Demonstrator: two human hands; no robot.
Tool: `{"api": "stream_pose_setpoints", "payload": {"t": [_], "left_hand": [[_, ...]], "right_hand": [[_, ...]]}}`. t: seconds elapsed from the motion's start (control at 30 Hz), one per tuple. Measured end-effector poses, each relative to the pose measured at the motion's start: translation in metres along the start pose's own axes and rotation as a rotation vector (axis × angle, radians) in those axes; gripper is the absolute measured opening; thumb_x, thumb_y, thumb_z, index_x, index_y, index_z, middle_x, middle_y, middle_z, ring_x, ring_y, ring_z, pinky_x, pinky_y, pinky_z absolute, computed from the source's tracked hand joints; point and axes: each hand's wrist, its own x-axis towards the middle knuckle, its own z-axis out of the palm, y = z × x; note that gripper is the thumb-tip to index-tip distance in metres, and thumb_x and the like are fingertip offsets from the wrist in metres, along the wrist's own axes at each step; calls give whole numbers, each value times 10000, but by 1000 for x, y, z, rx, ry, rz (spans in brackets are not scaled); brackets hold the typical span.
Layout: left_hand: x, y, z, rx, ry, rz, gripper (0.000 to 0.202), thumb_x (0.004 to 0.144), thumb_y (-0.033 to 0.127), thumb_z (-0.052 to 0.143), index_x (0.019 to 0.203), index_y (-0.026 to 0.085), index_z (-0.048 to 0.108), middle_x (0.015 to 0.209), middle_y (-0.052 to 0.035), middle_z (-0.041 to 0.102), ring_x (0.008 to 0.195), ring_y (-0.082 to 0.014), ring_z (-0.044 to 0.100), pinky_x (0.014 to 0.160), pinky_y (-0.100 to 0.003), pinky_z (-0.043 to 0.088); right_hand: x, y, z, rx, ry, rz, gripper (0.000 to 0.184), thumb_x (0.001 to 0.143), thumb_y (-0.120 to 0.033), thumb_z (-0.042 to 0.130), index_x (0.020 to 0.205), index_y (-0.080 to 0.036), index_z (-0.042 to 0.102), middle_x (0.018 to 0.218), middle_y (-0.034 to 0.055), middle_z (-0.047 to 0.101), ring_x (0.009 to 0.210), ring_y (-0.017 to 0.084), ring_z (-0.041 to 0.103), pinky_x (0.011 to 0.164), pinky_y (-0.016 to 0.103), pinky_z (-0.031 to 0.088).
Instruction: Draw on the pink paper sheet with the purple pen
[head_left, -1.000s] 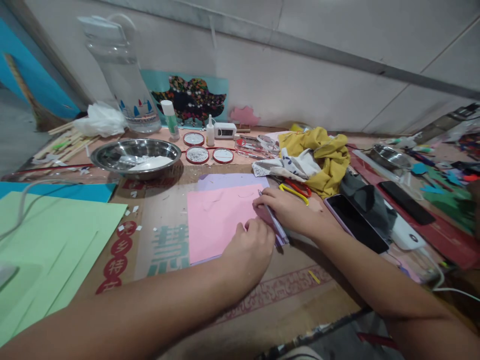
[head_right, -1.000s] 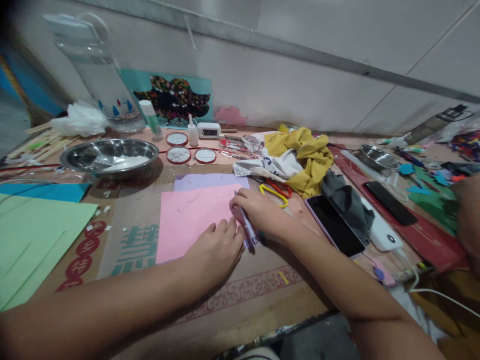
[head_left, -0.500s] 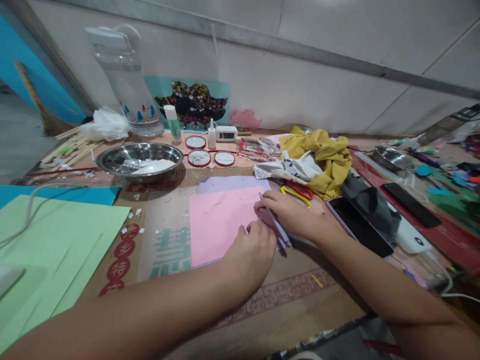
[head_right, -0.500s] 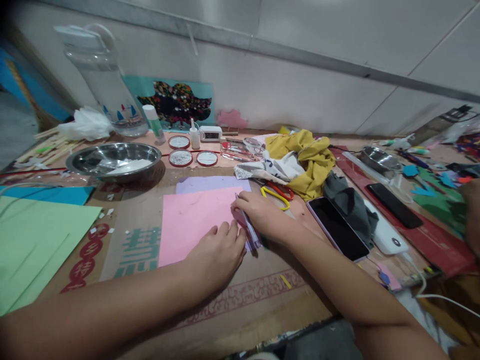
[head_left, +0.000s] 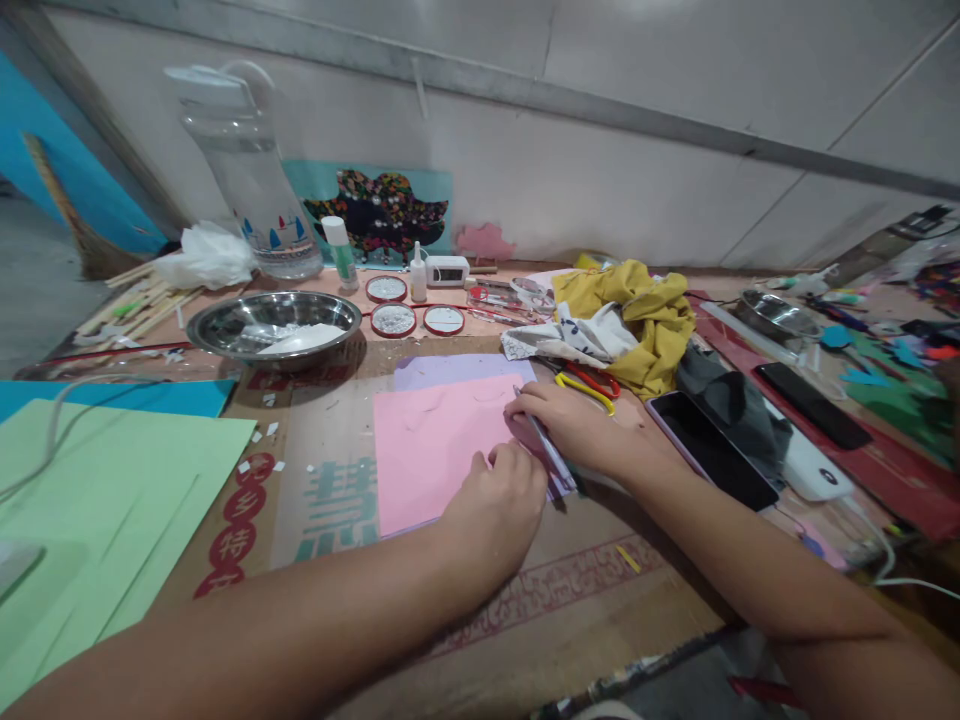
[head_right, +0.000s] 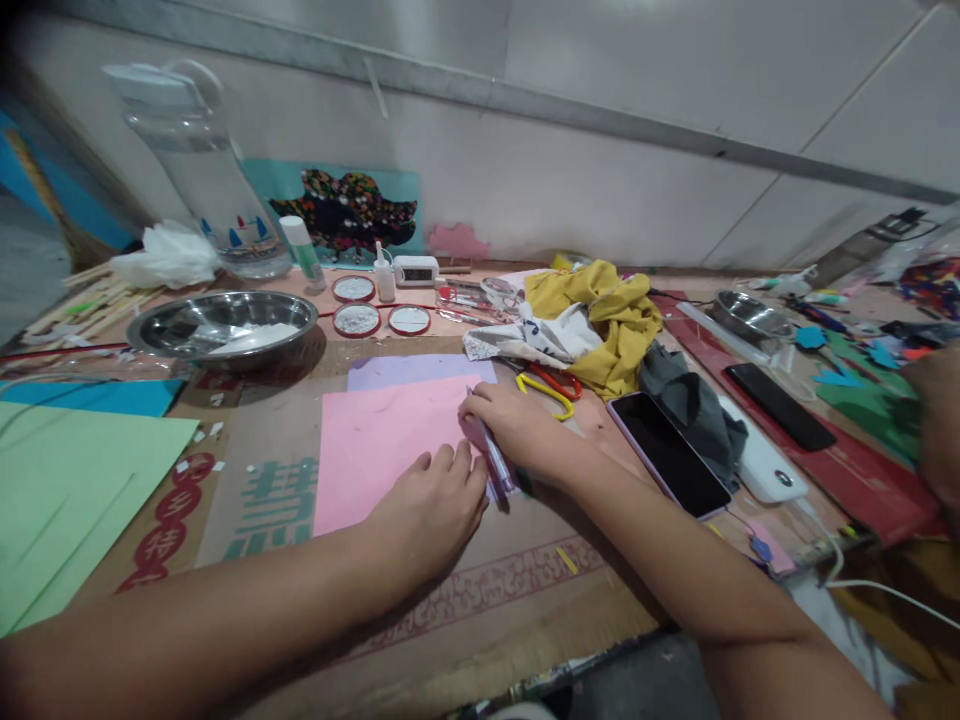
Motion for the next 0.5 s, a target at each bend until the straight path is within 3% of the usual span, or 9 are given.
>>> {"api": "stream_pose_setpoints", "payload": {"t": [0.2, 0.3, 0.5], "left_hand": [[0, 0, -2, -10, -48, 21, 323, 944, 203, 474, 1199, 62, 613, 1106, -193, 646, 933, -290, 602, 721, -420, 549], [0, 1, -2, 3, -42, -7, 346, 969, 236, 444, 1217, 58, 608, 1173, -224, 632, 952, -295, 608, 730, -424, 549], [1, 3, 2, 23, -50, 24, 387, 951, 242, 466, 1263, 56, 601, 1167, -215, 636, 949, -298, 611, 729, -435, 555]], "right_hand": [[1, 0, -3, 44, -37, 12, 211, 918, -74, 511, 1012, -172, 673, 976, 80, 635, 892, 187, 583, 777, 291, 435], [0, -1, -4, 5, 25, 76, 237, 920, -65, 481, 1033, -154, 669, 998, 105, 638, 913, 210, 583, 801, 327, 441], [-2, 0, 2, 189, 34, 52, 142, 911, -133, 549, 972, -190, 663, 950, 56, 652, 867, 178, 605, 779, 297, 466]]}}
